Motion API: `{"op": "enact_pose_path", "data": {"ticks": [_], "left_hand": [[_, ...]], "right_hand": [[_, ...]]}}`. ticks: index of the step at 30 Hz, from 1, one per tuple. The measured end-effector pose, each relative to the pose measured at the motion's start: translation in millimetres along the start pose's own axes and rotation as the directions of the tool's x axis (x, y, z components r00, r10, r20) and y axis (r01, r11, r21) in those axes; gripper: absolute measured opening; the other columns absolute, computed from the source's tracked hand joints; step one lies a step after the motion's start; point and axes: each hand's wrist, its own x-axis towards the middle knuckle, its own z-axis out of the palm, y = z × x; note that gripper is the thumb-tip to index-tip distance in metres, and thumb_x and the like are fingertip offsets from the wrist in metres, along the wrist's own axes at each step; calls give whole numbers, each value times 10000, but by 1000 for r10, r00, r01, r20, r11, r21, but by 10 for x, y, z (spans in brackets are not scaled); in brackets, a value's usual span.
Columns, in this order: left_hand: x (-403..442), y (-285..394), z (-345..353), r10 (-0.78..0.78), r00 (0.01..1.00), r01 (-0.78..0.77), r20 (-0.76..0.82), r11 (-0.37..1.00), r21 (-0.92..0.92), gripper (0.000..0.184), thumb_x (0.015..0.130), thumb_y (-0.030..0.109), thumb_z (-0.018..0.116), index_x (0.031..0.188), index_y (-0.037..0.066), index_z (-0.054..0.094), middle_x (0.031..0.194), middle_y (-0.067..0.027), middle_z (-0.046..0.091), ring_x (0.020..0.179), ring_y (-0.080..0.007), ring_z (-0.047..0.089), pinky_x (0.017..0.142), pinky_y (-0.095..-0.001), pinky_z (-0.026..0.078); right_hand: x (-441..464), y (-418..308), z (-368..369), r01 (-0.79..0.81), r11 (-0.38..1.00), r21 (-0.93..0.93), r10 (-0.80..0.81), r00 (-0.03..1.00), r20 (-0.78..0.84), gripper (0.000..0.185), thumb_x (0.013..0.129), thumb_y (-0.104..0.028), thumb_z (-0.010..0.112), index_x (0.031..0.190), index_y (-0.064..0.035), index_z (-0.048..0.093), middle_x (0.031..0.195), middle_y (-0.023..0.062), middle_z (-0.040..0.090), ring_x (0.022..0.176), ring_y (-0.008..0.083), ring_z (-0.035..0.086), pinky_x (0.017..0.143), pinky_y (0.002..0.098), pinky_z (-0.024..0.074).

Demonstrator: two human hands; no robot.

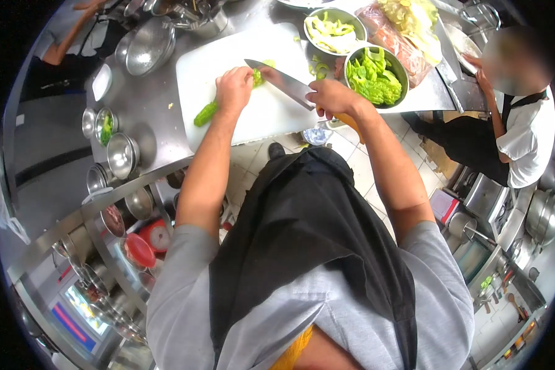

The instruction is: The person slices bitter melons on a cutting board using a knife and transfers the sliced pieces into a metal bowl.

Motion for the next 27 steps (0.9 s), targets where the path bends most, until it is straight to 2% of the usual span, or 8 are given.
{"op": "enact_pose_path", "data": {"ticks": [12, 14, 16, 18, 20, 21, 25, 27], "left_hand": [[22, 131, -11, -126, 985, 120, 121, 991, 55, 219, 799, 176, 764, 1005, 158, 690, 864, -14, 718, 879, -266, 696, 820, -447, 487], [-57, 265, 32, -172, 975, 163, 140, 984, 74, 232, 799, 197, 765, 1017, 165, 689, 829, -3, 716, 861, -264, 701, 822, -448, 488], [-123, 398, 49, -171, 963, 191, 208, 978, -83, 169, 823, 183, 714, 988, 174, 677, 753, -14, 711, 775, -294, 697, 801, -485, 472], [-47, 429, 18, -177, 957, 188, 232, 982, -27, 205, 822, 192, 723, 1022, 171, 680, 855, -24, 731, 851, -274, 699, 823, -485, 475], [119, 350, -40, -139, 990, 138, 4, 987, 87, 217, 824, 203, 734, 1031, 159, 689, 990, -45, 734, 947, -253, 690, 846, -482, 477], [183, 303, -58, -150, 988, 144, 45, 983, 116, 242, 820, 213, 745, 1050, 148, 707, 1096, -64, 717, 1033, -246, 671, 878, -463, 480], [230, 97, 56, -128, 978, 133, 163, 991, -22, 283, 829, 254, 773, 1091, 161, 715, 1059, -55, 741, 970, -252, 704, 877, -398, 532], [218, 213, 47, -324, 905, 340, 274, 940, -10, 335, 823, 284, 787, 1128, 166, 716, 999, -55, 755, 954, -238, 715, 895, -376, 540]], "right_hand": [[-363, 176, 268, 58, 992, 110, -24, 957, -290, 203, 973, -171, 496, 1004, 16, 567, 792, 126, 723, 536, 199, 672, 561, 350, 555], [-348, 341, 473, -47, 999, -19, 37, 932, -359, 251, 950, -192, 508, 1057, 18, 595, 888, 267, 712, 769, 417, 712, 786, 510, 551], [-402, 396, 621, -71, 996, -58, 45, 925, -377, 260, 943, -191, 507, 1077, 16, 587, 923, 299, 695, 845, 459, 686, 839, 535, 525], [-432, 417, 694, -108, 990, -89, 64, 915, -398, 271, 935, -190, 506, 1097, 15, 578, 958, 331, 678, 920, 501, 661, 892, 559, 500], [-425, 418, 747, -99, 992, -80, 60, 918, -393, 272, 939, -192, 506, 1116, 5, 570, 998, 345, 669, 998, 501, 641, 923, 560, 481], [-402, 443, 784, -72, 992, -106, 20, 906, -422, 269, 937, -194, 514, 1106, 10, 559, 953, 339, 674, 941, 505, 653, 897, 563, 495], [-378, 290, 858, -52, 988, -144, -20, 889, -458, 255, 933, -183, 512, 1096, 10, 551, 902, 334, 679, 885, 512, 665, 863, 579, 510], [-340, 167, 900, -55, 978, -200, -50, 873, -486, 231, 923, -145, 496, 1085, 11, 546, 865, 326, 684, 842, 514, 675, 828, 594, 520]]}}
